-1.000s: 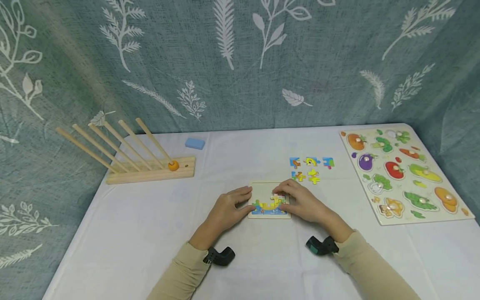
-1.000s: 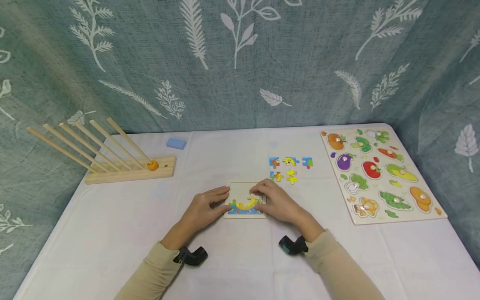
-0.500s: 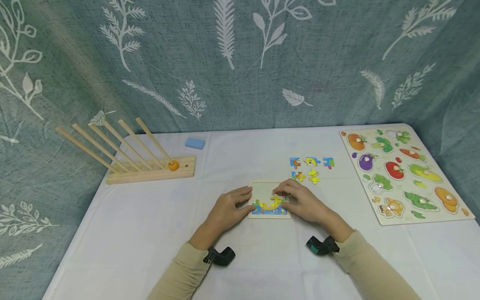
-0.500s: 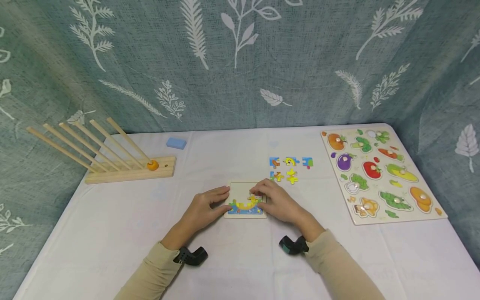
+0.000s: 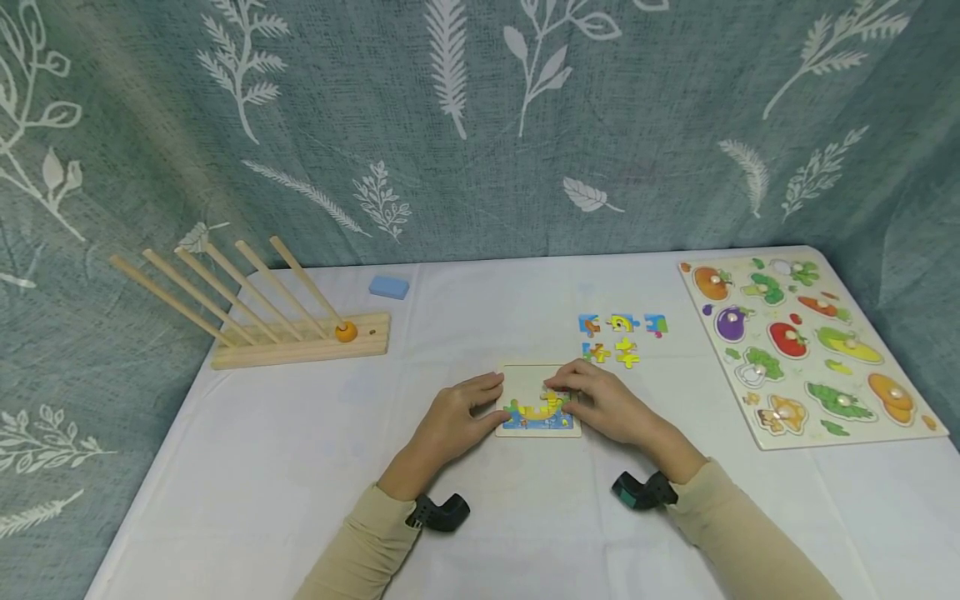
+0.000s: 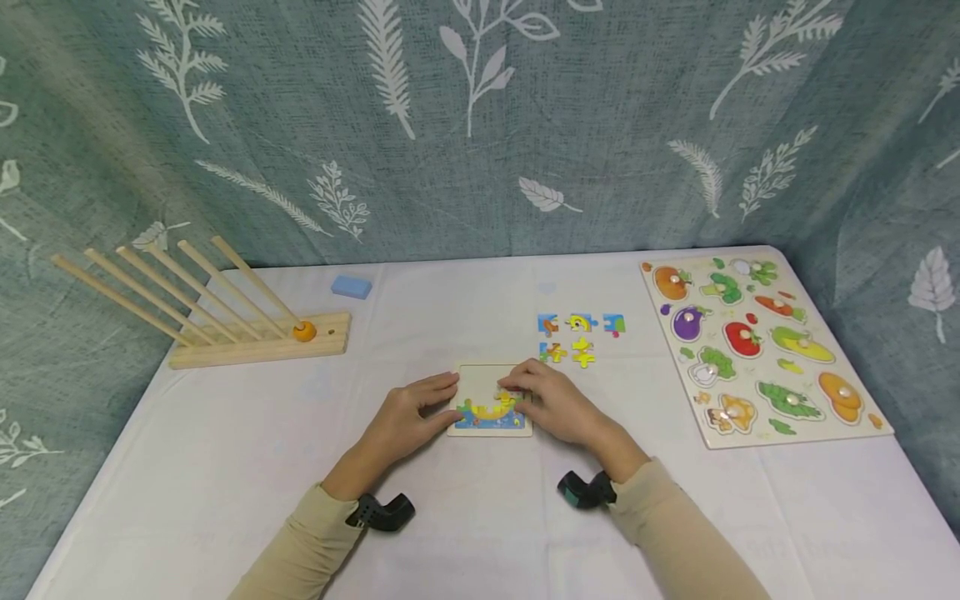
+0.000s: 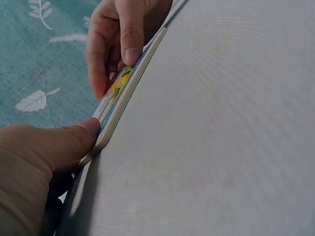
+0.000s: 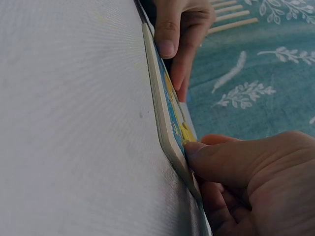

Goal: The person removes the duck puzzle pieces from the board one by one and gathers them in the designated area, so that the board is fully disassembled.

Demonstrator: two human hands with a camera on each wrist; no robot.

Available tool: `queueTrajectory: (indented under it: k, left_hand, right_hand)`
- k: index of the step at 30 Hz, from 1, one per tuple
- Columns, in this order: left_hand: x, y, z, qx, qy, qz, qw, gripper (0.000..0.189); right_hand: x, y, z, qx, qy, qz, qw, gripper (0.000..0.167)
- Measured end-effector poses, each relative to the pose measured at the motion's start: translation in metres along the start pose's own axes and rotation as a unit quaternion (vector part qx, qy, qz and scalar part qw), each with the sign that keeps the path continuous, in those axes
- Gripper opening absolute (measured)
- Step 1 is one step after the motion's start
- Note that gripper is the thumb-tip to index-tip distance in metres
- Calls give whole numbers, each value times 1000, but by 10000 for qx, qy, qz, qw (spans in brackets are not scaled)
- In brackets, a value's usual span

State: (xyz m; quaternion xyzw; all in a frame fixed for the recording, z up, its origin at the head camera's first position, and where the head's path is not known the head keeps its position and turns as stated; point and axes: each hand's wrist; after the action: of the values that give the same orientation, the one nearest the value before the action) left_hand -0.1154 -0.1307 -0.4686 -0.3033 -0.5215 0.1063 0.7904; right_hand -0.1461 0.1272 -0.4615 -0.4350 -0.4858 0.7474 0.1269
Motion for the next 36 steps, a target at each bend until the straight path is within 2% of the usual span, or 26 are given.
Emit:
queueTrajectory:
  k: [7,25,29,36]
  left_hand:
    - [2,-1,-1,9,185,157,9997,47]
    - [1,0,-1,-28,52,151,9999,48]
    - [0,0,-1,-33,32,116,9999,48]
    - [-1,0,-1,-48,54,74,9999,47]
  right_hand:
    - [-1,-1,-1,-83,33,-58,9999,36]
    - [-4,-1,0,56,159,-343,9993,36]
    - [-1,-5,0,173,241,-332,9990,34]
    - [16,-27,-7,602,401,-284,9970,32]
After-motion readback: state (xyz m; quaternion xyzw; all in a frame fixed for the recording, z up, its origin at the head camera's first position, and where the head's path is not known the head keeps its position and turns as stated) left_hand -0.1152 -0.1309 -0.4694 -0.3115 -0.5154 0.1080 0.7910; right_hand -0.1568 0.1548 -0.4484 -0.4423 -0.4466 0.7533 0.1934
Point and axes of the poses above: each hand's wrist, its own z-axis towards the middle knuckle, its own y-axis out of the palm, x = y × z, and after that the axes turned 13 degrees about -z, right-handed
